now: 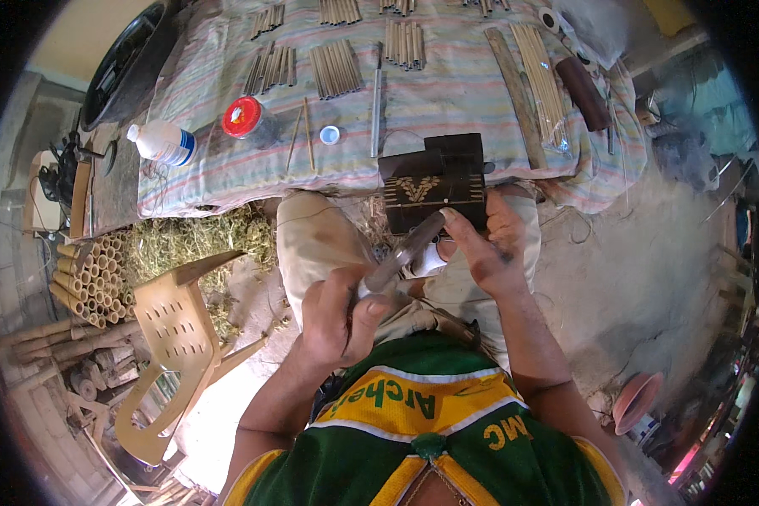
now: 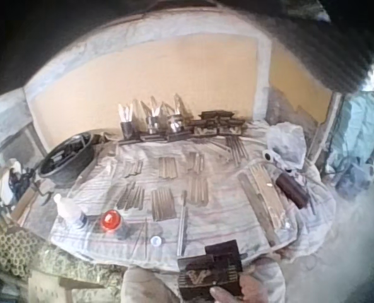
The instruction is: The person assembles bamboo wind chimes by inserting thin bamboo rods into a dark wooden frame, applying glue to secure them, and arranging the rods in a hanging configuration. The person repeatedly picks up rods, applies adhesive, and places them into the frame, then lifts the frame to check alignment.
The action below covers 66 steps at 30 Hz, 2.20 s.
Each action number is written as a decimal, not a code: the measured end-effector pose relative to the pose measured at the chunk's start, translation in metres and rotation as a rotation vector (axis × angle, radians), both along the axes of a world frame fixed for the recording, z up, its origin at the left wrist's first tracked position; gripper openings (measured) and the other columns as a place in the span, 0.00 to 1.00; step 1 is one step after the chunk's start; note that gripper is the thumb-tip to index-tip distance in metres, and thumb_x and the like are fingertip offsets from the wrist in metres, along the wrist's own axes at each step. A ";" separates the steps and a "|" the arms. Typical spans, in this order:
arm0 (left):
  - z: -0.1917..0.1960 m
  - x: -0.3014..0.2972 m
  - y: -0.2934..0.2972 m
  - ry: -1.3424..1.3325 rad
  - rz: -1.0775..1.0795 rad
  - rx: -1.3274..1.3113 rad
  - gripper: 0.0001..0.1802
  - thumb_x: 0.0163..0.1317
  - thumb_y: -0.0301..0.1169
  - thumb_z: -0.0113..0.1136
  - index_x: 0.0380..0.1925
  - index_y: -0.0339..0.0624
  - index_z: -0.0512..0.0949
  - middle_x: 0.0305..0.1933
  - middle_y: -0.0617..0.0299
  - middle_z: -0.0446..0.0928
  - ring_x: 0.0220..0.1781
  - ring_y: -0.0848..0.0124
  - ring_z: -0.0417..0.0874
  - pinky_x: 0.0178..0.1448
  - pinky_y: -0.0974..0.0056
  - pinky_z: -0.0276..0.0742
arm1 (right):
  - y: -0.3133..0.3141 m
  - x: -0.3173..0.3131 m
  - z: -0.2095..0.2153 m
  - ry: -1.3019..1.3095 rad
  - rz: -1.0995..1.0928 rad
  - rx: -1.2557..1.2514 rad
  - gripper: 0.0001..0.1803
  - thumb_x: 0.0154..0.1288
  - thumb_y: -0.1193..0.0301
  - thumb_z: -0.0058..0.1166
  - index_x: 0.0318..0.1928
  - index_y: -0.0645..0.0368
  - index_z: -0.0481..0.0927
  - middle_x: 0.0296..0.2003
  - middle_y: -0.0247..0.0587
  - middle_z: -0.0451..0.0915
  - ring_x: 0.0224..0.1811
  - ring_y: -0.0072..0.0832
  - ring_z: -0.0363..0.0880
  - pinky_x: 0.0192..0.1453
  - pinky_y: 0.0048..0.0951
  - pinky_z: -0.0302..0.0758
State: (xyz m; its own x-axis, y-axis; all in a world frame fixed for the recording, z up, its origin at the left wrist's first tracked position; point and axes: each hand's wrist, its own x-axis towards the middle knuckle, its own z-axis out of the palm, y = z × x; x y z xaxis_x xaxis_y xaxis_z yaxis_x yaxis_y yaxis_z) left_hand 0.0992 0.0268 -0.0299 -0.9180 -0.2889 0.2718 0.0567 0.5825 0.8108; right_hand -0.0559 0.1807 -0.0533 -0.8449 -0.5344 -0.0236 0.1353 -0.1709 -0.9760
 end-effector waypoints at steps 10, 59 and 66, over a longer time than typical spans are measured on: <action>0.004 -0.015 0.001 -0.004 -0.016 -0.226 0.13 0.61 0.30 0.62 0.39 0.32 0.73 0.23 0.49 0.76 0.20 0.51 0.79 0.23 0.55 0.73 | 0.013 0.001 -0.004 -0.081 0.036 0.028 0.11 0.66 0.77 0.58 0.48 0.64 0.79 0.37 0.27 0.81 0.34 0.12 0.74 0.39 0.16 0.72; 0.011 -0.102 -0.077 0.123 -0.282 0.167 0.09 0.64 0.29 0.62 0.37 0.32 0.80 0.32 0.55 0.80 0.37 0.67 0.81 0.42 0.63 0.74 | 0.070 -0.017 0.054 0.480 0.183 0.420 0.09 0.63 0.72 0.63 0.40 0.64 0.80 0.31 0.33 0.81 0.34 0.15 0.75 0.38 0.21 0.73; 0.087 0.049 -0.139 -0.139 -0.107 0.394 0.12 0.64 0.28 0.62 0.34 0.26 0.80 0.20 0.61 0.75 0.19 0.77 0.72 0.21 0.70 0.65 | 0.070 -0.050 0.031 0.345 -0.042 0.238 0.12 0.73 0.67 0.54 0.35 0.64 0.74 0.29 0.24 0.71 0.34 0.13 0.64 0.38 0.18 0.65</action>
